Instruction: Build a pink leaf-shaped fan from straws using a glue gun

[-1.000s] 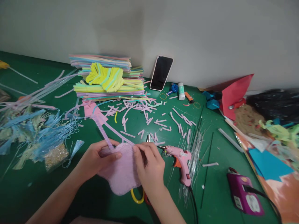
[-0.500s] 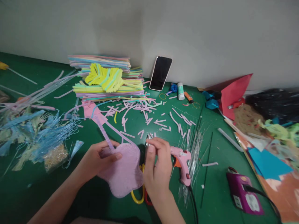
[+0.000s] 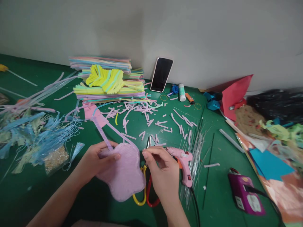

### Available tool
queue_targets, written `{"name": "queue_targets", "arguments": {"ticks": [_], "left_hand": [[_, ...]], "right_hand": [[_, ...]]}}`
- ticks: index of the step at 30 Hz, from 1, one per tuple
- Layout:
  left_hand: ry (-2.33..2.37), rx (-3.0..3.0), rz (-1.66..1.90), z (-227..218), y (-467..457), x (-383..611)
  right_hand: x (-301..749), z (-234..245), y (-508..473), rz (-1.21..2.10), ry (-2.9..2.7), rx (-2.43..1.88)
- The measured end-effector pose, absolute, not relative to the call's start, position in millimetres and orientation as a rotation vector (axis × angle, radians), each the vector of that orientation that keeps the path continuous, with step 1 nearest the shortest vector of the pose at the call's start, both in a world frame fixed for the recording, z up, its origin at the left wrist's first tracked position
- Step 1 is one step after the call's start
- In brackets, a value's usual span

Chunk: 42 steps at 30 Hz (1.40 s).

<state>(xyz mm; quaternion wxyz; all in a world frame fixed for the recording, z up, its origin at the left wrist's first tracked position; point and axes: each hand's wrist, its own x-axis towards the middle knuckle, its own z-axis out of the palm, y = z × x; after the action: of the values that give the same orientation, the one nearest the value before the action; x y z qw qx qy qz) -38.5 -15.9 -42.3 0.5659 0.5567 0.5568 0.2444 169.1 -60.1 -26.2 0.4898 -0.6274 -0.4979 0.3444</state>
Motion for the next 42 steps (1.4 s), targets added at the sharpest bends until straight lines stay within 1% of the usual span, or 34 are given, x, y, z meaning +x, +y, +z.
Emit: {"name": "queue_targets", "arguments": {"ticks": [5,9,12,17,29,35,42], "left_hand": [[1.315,1.311,0.571,-39.6,-15.0,-38.6],[1.318,1.329,0.573,-39.6,-15.3,-38.5],[1.307,1.321,0.575,-40.3,-15.6,-38.4],[1.279,1.286,0.564,-41.6,-16.8,-37.9],[1.220,1.244,0.552,-33.0,-17.2,-34.6],[1.213,1.245,0.566,-31.4,-17.1,-34.5],[1.241,1.281,0.550,-33.5,-17.4,-34.8]], "right_hand": [[167.0,-26.3,-65.1,0.871,-1.116,-1.538],[166.7,-26.8,-67.3,0.721,-1.323,-1.694],[166.0,-29.0,-63.6,0.652,-1.342,-1.640],[160.8,-31.2,-56.4,0.828,-1.279,-1.573],[155.5,-29.4,-54.7,1.085,-1.033,-1.593],[155.4,-28.7,-53.3,1.054,-1.058,-1.557],[156.1,-27.2,-53.8,0.826,-1.326,-1.583]]}}
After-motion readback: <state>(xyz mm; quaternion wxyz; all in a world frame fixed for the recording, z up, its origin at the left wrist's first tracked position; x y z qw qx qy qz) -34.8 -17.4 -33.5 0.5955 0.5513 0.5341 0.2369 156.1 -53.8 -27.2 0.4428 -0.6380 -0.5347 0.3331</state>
